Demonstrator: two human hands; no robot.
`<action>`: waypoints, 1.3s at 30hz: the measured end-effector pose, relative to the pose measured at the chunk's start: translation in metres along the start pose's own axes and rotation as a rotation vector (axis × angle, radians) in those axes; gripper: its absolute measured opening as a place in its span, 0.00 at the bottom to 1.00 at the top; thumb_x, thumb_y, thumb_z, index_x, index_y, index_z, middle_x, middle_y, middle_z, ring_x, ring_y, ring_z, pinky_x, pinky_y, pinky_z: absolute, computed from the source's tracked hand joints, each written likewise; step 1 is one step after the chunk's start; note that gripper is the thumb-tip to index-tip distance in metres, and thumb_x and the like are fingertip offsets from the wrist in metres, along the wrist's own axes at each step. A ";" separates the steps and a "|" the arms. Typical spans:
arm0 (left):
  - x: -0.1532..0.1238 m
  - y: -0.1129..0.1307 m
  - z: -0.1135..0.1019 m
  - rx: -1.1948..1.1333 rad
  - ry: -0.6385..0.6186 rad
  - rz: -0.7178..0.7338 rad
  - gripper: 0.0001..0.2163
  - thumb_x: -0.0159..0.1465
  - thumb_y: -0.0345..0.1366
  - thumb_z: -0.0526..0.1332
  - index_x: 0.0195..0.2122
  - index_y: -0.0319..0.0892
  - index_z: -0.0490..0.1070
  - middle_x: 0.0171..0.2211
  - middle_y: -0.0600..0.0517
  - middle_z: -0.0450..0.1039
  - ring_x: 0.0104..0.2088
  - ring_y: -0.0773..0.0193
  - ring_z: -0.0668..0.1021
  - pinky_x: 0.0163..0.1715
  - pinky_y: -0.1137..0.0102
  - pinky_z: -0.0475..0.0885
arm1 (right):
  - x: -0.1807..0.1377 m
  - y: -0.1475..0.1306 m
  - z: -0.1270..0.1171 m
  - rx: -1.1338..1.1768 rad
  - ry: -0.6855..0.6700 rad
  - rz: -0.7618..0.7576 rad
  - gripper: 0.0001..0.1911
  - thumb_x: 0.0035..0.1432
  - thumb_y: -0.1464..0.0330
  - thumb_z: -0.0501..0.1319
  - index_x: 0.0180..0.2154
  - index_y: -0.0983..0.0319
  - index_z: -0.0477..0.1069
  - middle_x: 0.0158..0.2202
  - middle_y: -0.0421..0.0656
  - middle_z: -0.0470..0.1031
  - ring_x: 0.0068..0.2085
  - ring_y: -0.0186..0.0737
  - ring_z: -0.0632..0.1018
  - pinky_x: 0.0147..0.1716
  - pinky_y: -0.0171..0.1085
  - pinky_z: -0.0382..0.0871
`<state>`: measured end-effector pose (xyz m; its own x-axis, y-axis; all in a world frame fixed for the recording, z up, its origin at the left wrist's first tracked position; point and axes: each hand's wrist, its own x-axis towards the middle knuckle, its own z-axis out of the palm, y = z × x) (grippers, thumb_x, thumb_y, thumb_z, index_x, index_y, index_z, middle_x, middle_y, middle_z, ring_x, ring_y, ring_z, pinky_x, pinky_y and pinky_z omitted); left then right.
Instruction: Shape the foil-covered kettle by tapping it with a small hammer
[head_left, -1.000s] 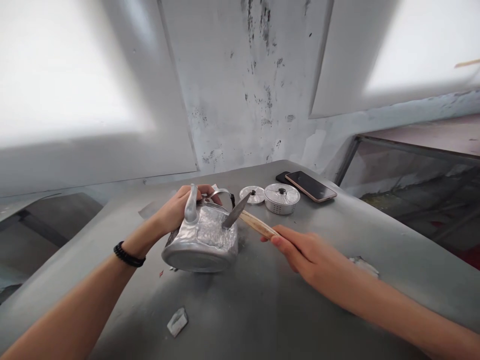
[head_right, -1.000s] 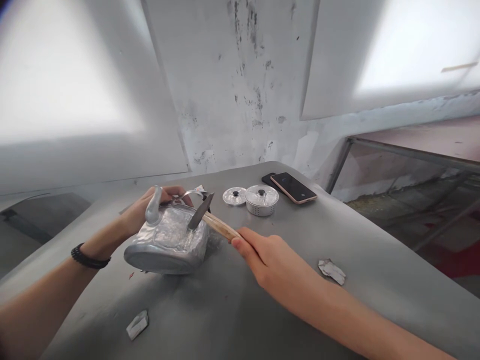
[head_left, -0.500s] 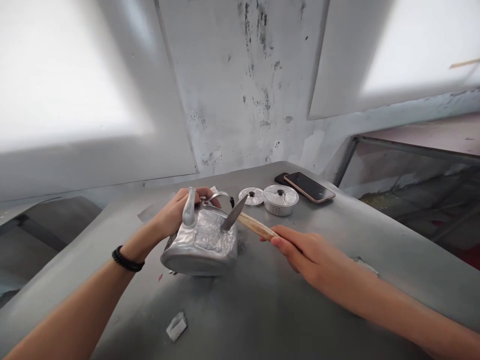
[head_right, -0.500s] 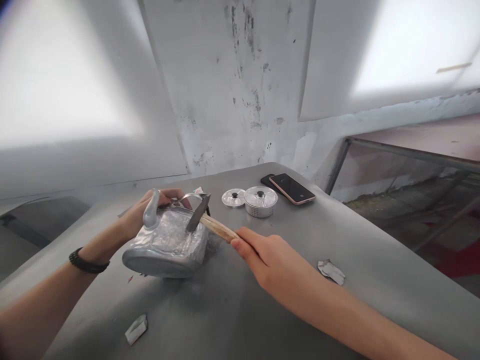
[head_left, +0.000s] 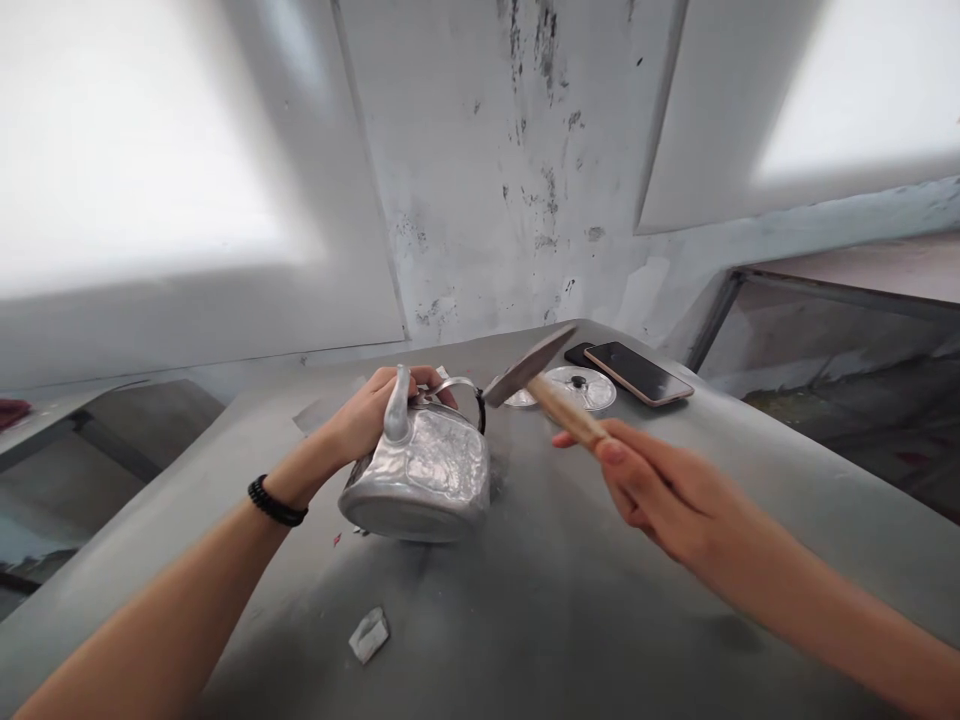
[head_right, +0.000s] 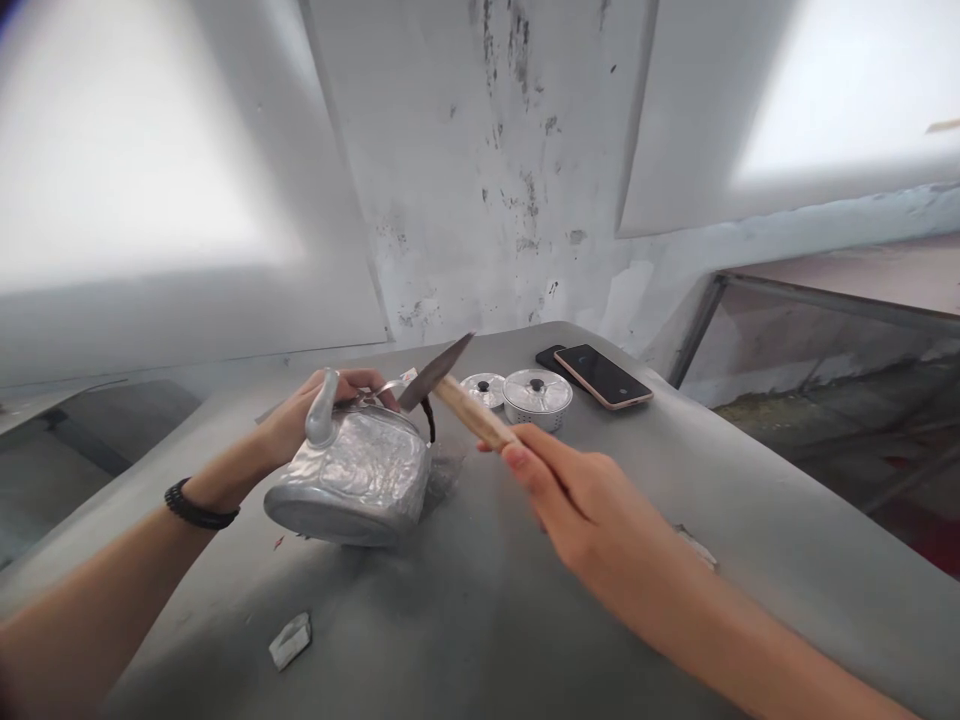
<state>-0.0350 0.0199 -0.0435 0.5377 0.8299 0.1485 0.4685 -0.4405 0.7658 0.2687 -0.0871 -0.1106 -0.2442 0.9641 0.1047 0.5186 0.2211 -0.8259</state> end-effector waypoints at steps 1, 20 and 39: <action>0.000 0.001 0.001 0.001 -0.002 0.009 0.18 0.70 0.43 0.52 0.36 0.40 0.80 0.36 0.47 0.80 0.36 0.56 0.79 0.37 0.67 0.71 | 0.000 0.001 0.001 -0.006 0.005 0.003 0.28 0.76 0.45 0.43 0.54 0.54 0.73 0.24 0.36 0.64 0.24 0.38 0.66 0.24 0.38 0.57; 0.003 -0.017 0.015 -0.262 0.213 0.021 0.12 0.64 0.39 0.56 0.35 0.42 0.78 0.32 0.49 0.78 0.29 0.60 0.74 0.28 0.67 0.67 | 0.009 -0.006 -0.004 0.377 0.226 0.031 0.29 0.72 0.43 0.52 0.59 0.55 0.69 0.24 0.32 0.53 0.22 0.32 0.53 0.17 0.33 0.50; 0.005 -0.021 0.038 -0.225 0.477 0.103 0.13 0.67 0.44 0.54 0.38 0.43 0.76 0.32 0.49 0.78 0.27 0.61 0.72 0.28 0.66 0.64 | 0.008 0.007 -0.004 -0.081 0.116 -0.102 0.18 0.76 0.52 0.50 0.51 0.54 0.71 0.24 0.34 0.60 0.23 0.36 0.62 0.23 0.37 0.54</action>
<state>-0.0159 0.0205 -0.0829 0.1697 0.8728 0.4576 0.2405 -0.4870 0.8397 0.2735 -0.0768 -0.1129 -0.2055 0.9454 0.2529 0.5617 0.3255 -0.7606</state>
